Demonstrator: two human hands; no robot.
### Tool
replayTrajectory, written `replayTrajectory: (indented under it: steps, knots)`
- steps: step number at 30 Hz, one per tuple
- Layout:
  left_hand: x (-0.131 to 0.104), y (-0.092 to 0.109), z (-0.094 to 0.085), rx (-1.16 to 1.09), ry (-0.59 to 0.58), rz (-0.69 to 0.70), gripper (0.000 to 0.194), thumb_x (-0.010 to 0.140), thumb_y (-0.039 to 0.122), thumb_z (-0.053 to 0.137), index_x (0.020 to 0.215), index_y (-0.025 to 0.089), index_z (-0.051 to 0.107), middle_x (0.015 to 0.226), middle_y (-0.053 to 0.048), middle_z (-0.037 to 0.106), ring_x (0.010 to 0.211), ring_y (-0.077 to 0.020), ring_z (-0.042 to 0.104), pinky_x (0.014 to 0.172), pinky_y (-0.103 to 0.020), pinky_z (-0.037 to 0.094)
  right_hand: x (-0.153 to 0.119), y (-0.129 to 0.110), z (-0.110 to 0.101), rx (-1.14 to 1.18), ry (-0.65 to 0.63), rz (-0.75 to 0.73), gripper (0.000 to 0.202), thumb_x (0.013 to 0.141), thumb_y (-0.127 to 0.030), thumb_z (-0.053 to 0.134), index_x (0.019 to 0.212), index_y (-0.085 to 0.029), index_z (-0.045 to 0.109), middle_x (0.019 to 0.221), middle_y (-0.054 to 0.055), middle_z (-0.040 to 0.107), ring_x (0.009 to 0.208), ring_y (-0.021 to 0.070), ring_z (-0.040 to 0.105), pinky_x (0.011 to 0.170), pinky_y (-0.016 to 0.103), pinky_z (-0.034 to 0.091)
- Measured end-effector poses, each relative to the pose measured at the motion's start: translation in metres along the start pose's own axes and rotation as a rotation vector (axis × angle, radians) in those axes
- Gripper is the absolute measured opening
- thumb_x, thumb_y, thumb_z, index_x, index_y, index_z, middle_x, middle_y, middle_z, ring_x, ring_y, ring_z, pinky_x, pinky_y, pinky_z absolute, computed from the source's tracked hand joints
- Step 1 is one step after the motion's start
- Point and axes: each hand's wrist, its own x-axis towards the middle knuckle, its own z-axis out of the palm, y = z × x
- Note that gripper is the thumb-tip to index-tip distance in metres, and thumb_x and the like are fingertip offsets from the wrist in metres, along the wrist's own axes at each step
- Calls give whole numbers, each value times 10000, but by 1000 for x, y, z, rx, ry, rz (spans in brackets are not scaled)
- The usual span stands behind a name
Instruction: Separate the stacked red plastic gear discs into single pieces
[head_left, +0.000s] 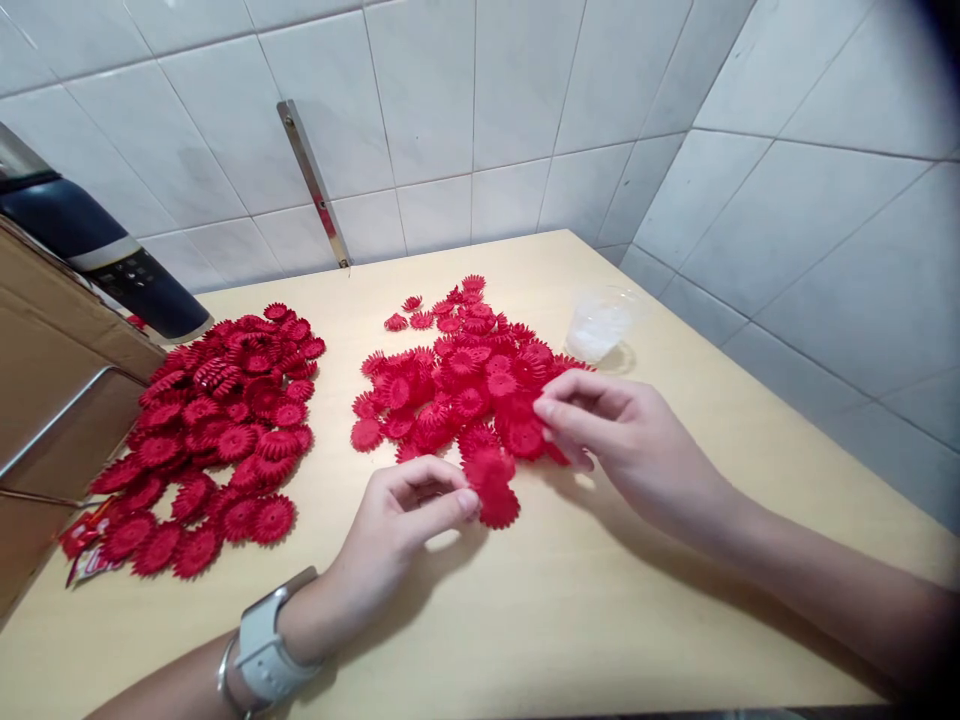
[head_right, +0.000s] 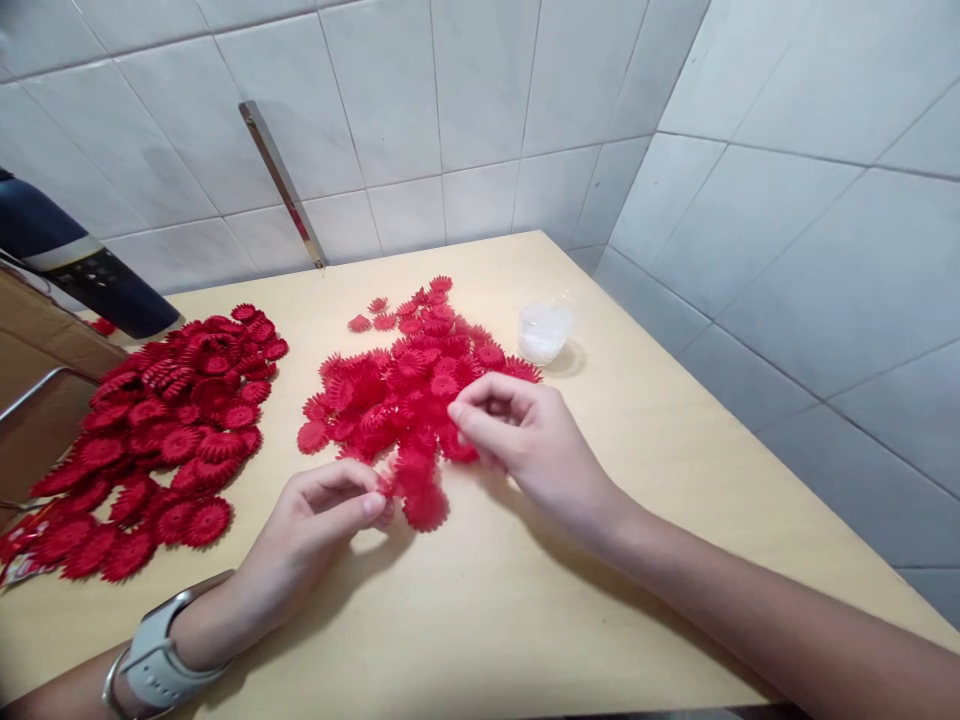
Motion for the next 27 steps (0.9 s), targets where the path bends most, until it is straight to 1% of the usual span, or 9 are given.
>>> replayTrajectory:
  steps: [3, 9, 14, 16, 18, 20, 22, 26, 27]
  knots:
    - [0, 0, 0, -4, -1, 10, 59, 724, 173, 656, 667, 170, 642, 655, 28, 611, 627, -70, 521, 614, -180, 387, 5, 0, -6, 58, 140, -19, 171, 777, -289, 593, 648, -179, 572, 457, -61, 443, 415, 56, 364, 393, 180, 297]
    - [-1, 5, 4, 7, 98, 19, 82, 729, 223, 651, 675, 162, 651, 665, 4, 603, 654, -93, 537, 646, -206, 418, 7, -5, -6, 158, 11, 66, 248, 799, -409, 547, 939, -205, 563, 762, 20, 633, 465, 82, 478, 399, 208, 358]
    - [1, 19, 7, -30, 278, 19, 239, 742, 302, 625, 957, 201, 643, 658, 25, 537, 549, -62, 453, 548, -184, 394, 3, -6, -3, 182, 3, 76, 193, 812, -361, 525, 913, -197, 540, 772, 28, 646, 466, 78, 462, 406, 205, 351]
    - [3, 23, 3, 136, 287, 104, 304, 760, 313, 599, 1042, 198, 599, 627, 39, 495, 516, -65, 428, 494, -177, 363, 2, -7, -3, 187, -14, 79, 158, 812, -337, 524, 886, -197, 531, 763, 21, 640, 470, 77, 456, 413, 206, 347]
    - [4, 24, -2, 459, 274, 260, 298, 826, 325, 496, 1081, 180, 550, 673, 19, 517, 538, -86, 465, 487, -192, 370, 1, -7, -3, 174, -36, 76, 131, 808, -309, 525, 876, -198, 524, 773, 17, 634, 476, 77, 457, 418, 208, 340]
    - [5, 25, -6, 813, 243, 432, 261, 859, 299, 425, 1057, 170, 536, 755, -18, 563, 616, -120, 514, 541, -226, 403, 0, -9, -3, 149, -54, 55, 119, 804, -291, 523, 875, -196, 520, 774, 15, 628, 471, 77, 453, 417, 213, 331]
    - [5, 26, -6, 1067, 210, 563, 192, 840, 258, 445, 946, 167, 576, 786, -48, 582, 701, -164, 526, 614, -274, 408, -2, -11, -2, 127, -76, 32, 117, 798, -284, 521, 865, -188, 522, 757, 14, 625, 459, 75, 448, 417, 218, 326]
    - [-6, 35, 14, 1252, 126, 668, 186, 820, 205, 448, 740, 159, 609, 699, -66, 568, 703, -202, 500, 657, -333, 372, -6, -13, -2, 118, -118, 24, 119, 787, -297, 528, 829, -185, 532, 719, 6, 626, 468, 75, 463, 426, 215, 327]
    - [-10, 37, 21, 1309, 44, 710, 211, 841, 211, 417, 775, 155, 609, 717, -78, 574, 711, -210, 505, 659, -344, 371, -7, -13, -2, 117, -123, 27, 122, 784, -303, 532, 824, -187, 533, 711, 2, 626, 467, 76, 462, 426, 213, 324]
